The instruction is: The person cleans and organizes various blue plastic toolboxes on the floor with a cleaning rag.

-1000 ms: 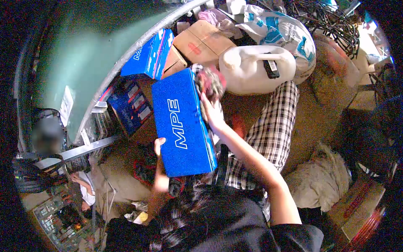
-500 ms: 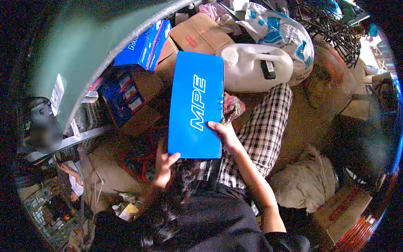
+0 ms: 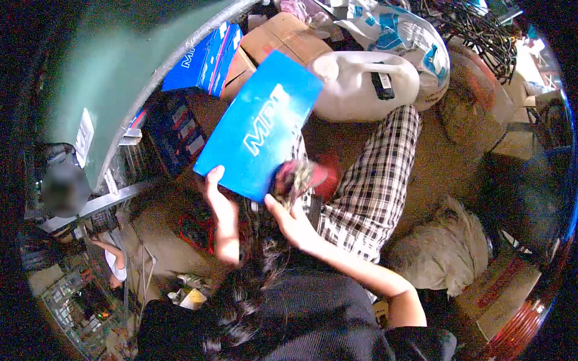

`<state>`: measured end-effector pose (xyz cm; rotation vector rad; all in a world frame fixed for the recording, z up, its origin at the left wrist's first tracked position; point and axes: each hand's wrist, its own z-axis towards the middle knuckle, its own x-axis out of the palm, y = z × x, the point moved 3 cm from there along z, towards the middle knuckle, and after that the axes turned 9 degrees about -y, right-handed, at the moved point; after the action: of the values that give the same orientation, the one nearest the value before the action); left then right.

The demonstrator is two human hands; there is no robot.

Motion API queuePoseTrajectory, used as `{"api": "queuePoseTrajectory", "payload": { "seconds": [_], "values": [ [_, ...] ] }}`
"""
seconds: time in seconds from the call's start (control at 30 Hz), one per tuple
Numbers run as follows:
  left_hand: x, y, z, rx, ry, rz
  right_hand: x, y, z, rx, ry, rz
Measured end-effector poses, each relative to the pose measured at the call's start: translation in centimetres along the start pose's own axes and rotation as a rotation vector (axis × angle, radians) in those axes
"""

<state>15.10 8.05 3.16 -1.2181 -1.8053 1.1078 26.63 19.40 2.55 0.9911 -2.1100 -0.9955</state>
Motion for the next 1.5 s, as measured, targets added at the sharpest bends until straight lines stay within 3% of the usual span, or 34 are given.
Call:
{"api": "queuePoseTrajectory", "payload": {
  "seconds": [0.07, 0.1, 0.13, 0.17, 0.23, 0.3, 0.33, 0.4, 0.47, 0.53, 0.63, 0.73, 0.8, 0.83, 0.87, 0.9, 0.93, 1.0, 1.07, 1.13, 1.2, 1.27, 1.4, 1.43, 1.5],
  "values": [
    [0.4, -1.6, 0.4, 0.230, 0.013, 0.018, -0.3, 3.0, -1.2, -0.187, -0.005, 0.100],
    [0.5, -2.0, 0.0, 0.373, 0.057, 0.072, -1.4, 3.6, -0.5, -0.207, -0.175, 0.034],
    [0.7, -2.4, -0.5, 0.515, 0.104, 0.126, -2.6, 3.8, 0.7, -0.133, -0.236, 0.119],
    [1.2, -3.7, -0.8, 0.646, 0.320, 0.212, -3.9, 3.9, 2.0, -0.064, -0.302, 0.209],
    [1.8, -5.2, -2.3, 0.790, 0.489, 0.289, -4.2, 6.3, 2.8, -0.031, -0.189, -0.002],
    [2.5, -6.3, -3.1, 0.892, 0.639, 0.298, -1.4, 11.2, 1.7, -0.589, -0.010, -0.319],
    [2.0, -6.5, -3.0, 1.007, 0.613, 0.357, 1.0, 13.0, 0.4, -1.178, 0.042, -0.424],
    [-0.1, -5.5, -2.0, 1.164, 0.571, 0.394, 4.1, 12.9, -0.2, -1.166, 0.292, -0.403],
    [-3.8, -2.9, -0.3, 1.244, 0.550, 0.363, 3.9, 13.1, 1.5, -1.185, 0.246, -0.459],
    [-1.4, -6.6, -2.1, 0.826, 0.689, 0.557, 0.9, 12.2, 5.1, -1.105, 0.056, -0.620],
    [-1.8, -6.6, -0.2, 0.781, 0.663, 0.529, -6.1, 10.5, 10.5, -0.983, -0.298, -0.866],
    [-4.2, -5.7, 3.5, 0.724, 0.755, 0.560, -12.2, 7.9, 13.2, -0.452, -0.292, -0.487],
    [-9.2, -3.0, 7.4, 1.003, 0.671, 0.701, -11.7, 7.5, 11.8, -0.387, -0.321, -0.070],
    [-10.9, -1.9, 9.0, 1.020, 0.649, 0.734, -11.0, 6.4, 11.7, -0.296, -0.315, -0.016],
    [-11.7, -1.3, 10.1, 0.862, 0.645, 0.717, -10.6, 3.9, 12.1, -0.205, -0.313, 0.038],
    [-12.2, -0.8, 10.8, 0.635, 0.632, 0.658, -11.7, -1.0, 12.2, -0.921, -0.252, -0.612],
    [-12.6, -0.4, 11.3, 0.359, 0.608, 0.575, -11.0, 0.1, 12.3, -0.759, -0.295, -0.380],
    [-13.5, 0.7, 11.9, 0.019, 0.524, 0.453, -7.9, 1.6, 12.3, -0.411, -0.366, 0.085],
    [-14.3, 2.3, 12.3, -0.102, 0.435, 0.355, -6.9, 3.3, 11.5, -0.402, -0.444, 0.076],
    [-13.7, 3.8, 11.8, -0.125, 0.334, 0.268, -5.6, 6.9, 9.4, -0.544, -0.530, 0.149],
    [-12.3, 4.1, 11.7, -0.176, 0.318, 0.207, -6.4, 7.1, 9.1, -0.550, -0.504, 0.062],
    [-11.6, 4.5, 12.0, -0.215, 0.241, 0.206, -7.9, 6.9, 7.9, -0.697, -0.556, -0.112],
    [-9.1, 3.0, 10.4, -0.374, 0.023, 0.237, -14.3, 3.9, 4.5, -0.803, -0.624, -0.891],
    [-7.7, 2.0, 9.0, -0.350, -0.014, 0.217, -15.8, 2.9, 3.9, -0.753, -0.771, -0.988],
    [-5.1, 0.7, 6.5, -0.304, -0.089, 0.174, -17.6, 3.4, 3.6, -0.342, -0.798, -0.183]
  ]
}}
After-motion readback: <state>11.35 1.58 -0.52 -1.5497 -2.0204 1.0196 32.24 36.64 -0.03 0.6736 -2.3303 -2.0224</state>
